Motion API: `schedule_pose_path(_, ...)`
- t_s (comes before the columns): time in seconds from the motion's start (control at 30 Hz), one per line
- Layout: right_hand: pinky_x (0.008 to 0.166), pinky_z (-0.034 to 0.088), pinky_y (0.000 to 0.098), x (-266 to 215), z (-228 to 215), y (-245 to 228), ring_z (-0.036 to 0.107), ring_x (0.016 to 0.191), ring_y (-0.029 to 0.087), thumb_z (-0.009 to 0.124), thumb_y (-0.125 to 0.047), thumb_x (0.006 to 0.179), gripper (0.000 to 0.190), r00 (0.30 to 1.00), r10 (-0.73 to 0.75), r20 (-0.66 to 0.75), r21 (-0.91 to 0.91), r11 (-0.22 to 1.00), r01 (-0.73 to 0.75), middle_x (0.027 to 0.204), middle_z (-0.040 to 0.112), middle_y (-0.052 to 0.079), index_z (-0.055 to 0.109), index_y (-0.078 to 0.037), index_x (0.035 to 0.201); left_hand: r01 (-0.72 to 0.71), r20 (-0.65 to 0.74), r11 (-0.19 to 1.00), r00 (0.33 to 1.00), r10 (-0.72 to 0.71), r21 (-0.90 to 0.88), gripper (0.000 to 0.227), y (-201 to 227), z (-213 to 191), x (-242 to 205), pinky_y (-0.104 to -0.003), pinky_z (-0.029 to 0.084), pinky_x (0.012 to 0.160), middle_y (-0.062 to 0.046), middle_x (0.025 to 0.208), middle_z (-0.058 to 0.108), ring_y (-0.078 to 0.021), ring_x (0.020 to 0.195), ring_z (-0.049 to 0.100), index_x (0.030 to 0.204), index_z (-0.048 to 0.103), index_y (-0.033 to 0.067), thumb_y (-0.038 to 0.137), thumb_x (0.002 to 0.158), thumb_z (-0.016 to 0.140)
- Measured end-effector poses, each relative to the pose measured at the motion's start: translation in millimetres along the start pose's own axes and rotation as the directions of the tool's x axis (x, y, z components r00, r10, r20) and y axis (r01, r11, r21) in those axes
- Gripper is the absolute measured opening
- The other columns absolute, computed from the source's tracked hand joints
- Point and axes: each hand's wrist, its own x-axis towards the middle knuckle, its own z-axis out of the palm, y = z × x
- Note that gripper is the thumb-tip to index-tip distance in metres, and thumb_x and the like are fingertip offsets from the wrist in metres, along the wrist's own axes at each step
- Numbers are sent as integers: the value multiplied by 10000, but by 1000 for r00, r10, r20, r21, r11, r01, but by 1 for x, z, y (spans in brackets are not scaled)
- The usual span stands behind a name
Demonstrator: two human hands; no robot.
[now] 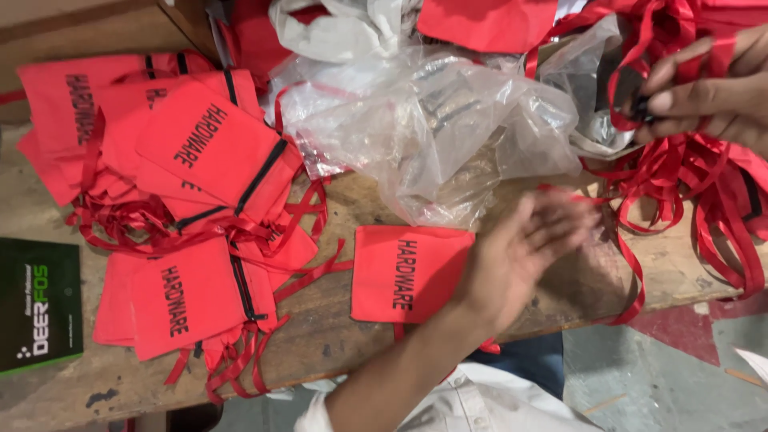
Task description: The person counts small black hardware pieces in their palm and places them into red drawstring pouches on a wooden workbench, handling one pouch at a time and reaching into a plastic bag for more pieces.
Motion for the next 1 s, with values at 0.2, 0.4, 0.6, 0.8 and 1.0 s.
schedule_pose_path(0.2, 765, 644, 418, -40, 66, -22, 769, 833, 303, 664, 78, 891, 230, 989, 126, 77, -90, 989, -119, 985, 777, 239, 732, 73, 1110, -16, 87, 803, 993, 85, -596, 467, -80, 4, 76, -422, 540, 1026, -111, 1229, 675, -228, 1103, 664, 1351, 590, 6, 431, 1242, 432)
schedule_pose_path(0.4, 675, 636, 326, -74, 100, -35, 780, 738, 166, 771, -154, 866, 327, 975, 209, 71, -587, 799, -128, 901, 810, 82, 776, -82, 1184, -60, -4, 725, 997, 79, -686, 349, -96, -2, 77, -386, 580, 912, -64, 1111, 655, -167, 931, 664, 1286, 608, 44, 353, 1220, 460)
schedule_pose_path(0.6, 632, 609, 281, -92, 103, -33, 748, 707, 93, 775, -206, 881, 320, 999, -22, 29, -658, 752, 35, 838, 811, 48, 769, -102, 1184, -47, -4, 773, 998, 58, -633, 310, -82, -2, 66, -343, 548, 955, -119, 1324, 678, -160, 1015, 658, 1317, 614, 3, 243, 1176, 480)
schedule_pose_path(0.8, 687, 597, 276, -93, 92, -26, 708, 784, 121, 674, -96, 982, 236, 990, -109, -89, -364, 929, 70, 906, 771, 85, 749, -37, 1197, -11, -49, 823, 999, -21, -568, 343, -54, 4, 36, -389, 496, 1146, -121, 1392, 642, -240, 1259, 632, 1390, 597, 29, 232, 1122, 525)
schedule_pose_path(1.0, 739, 599, 318, -90, 77, -10, 736, 846, 178, 690, -79, 983, 209, 983, -156, 96, -384, 905, 182, 924, 795, 132, 781, -6, 1157, -7, -1, 841, 1000, 8, -541, 374, -53, -19, 21, -399, 475, 1187, -183, 1447, 603, -268, 1332, 600, 1439, 548, -14, 230, 1158, 511)
